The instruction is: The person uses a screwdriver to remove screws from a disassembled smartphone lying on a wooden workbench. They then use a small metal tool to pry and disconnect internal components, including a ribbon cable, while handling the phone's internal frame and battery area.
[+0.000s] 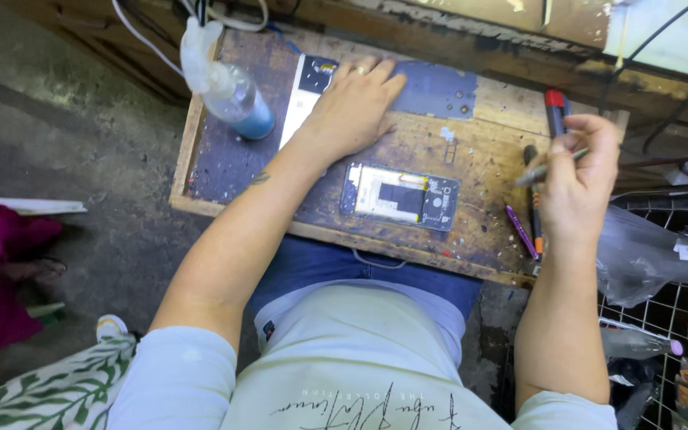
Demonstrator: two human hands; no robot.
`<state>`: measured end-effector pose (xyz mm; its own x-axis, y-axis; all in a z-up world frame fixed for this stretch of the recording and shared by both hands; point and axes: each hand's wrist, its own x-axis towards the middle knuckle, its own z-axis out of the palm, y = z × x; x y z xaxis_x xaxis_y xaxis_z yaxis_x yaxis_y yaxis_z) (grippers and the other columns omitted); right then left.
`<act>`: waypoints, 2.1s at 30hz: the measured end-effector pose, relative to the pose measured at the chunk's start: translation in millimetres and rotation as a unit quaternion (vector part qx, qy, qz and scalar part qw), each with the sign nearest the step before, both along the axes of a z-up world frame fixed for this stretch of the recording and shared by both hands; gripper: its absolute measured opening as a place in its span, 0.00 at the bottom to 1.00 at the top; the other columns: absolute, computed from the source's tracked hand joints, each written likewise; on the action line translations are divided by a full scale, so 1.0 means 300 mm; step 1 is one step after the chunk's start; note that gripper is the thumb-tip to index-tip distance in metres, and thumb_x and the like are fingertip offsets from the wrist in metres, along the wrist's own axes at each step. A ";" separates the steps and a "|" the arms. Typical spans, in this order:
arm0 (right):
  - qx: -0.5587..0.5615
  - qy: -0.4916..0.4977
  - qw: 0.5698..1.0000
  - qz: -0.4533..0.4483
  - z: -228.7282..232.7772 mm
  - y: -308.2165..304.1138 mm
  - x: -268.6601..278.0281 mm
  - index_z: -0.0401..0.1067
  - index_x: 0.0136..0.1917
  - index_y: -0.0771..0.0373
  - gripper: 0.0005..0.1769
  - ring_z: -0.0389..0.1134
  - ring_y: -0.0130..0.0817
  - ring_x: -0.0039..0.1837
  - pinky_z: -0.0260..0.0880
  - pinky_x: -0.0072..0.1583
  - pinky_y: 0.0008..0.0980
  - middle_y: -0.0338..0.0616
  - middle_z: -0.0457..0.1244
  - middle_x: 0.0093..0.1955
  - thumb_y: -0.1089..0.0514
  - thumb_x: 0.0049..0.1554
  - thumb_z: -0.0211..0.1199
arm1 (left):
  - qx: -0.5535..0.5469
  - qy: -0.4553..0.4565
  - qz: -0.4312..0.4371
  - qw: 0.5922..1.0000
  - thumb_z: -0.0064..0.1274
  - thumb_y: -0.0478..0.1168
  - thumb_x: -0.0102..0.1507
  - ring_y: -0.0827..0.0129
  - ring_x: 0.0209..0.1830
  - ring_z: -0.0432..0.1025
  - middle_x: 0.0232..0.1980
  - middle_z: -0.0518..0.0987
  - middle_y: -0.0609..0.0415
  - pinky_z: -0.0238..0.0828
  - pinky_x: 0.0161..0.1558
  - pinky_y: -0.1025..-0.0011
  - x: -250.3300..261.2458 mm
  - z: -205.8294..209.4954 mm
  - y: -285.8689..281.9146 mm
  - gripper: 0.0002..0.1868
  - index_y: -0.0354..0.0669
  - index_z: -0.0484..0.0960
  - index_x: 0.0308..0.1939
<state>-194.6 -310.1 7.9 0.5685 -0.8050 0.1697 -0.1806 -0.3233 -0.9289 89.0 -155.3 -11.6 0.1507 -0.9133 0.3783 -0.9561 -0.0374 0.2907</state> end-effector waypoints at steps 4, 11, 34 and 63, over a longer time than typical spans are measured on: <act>-0.071 0.145 0.987 -0.023 -0.012 -0.005 -0.026 0.75 0.62 0.64 0.12 0.58 0.21 0.38 0.57 0.40 0.25 0.37 0.60 0.37 0.65 0.68 0.55 | 0.041 -0.027 -0.024 0.998 0.64 0.43 0.55 0.54 0.57 0.71 0.53 0.79 0.47 0.61 0.57 0.54 0.024 -0.014 -0.002 0.18 0.38 0.81 0.46; -0.159 0.198 0.967 -0.012 0.018 -0.016 -0.039 0.76 0.62 0.65 0.12 0.60 0.18 0.39 0.61 0.43 0.23 0.36 0.63 0.38 0.61 0.66 0.62 | -0.037 -0.212 -0.064 0.974 0.52 0.38 0.63 0.63 0.49 0.76 0.42 0.80 0.51 0.67 0.57 0.65 0.013 0.001 0.047 0.04 0.42 0.78 0.39; -0.101 0.193 0.970 -0.110 -0.064 -0.141 -0.360 0.77 0.61 0.70 0.11 0.68 0.25 0.53 0.67 0.56 0.25 0.38 0.70 0.51 0.67 0.67 0.61 | -0.193 0.008 0.014 0.981 0.52 0.31 0.69 0.61 0.44 0.76 0.42 0.80 0.53 0.66 0.50 0.61 0.050 0.004 -0.033 0.03 0.40 0.77 0.46; 0.146 0.078 0.984 -0.071 -0.276 -0.128 -0.456 0.73 0.66 0.68 0.17 0.65 0.22 0.56 0.66 0.60 0.25 0.37 0.68 0.58 0.58 0.68 0.62 | -0.012 -0.205 0.440 0.874 0.63 0.51 0.62 0.38 0.57 0.72 0.57 0.80 0.31 0.62 0.55 0.53 0.028 0.021 0.686 0.32 0.34 0.71 0.61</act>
<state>-331.5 -348.4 -74.8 0.4470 -0.8799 -0.1608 -0.3525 -0.0080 -0.9358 97.4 50.6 -5.3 0.6383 -0.5036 0.5822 -0.5848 -0.8090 -0.0586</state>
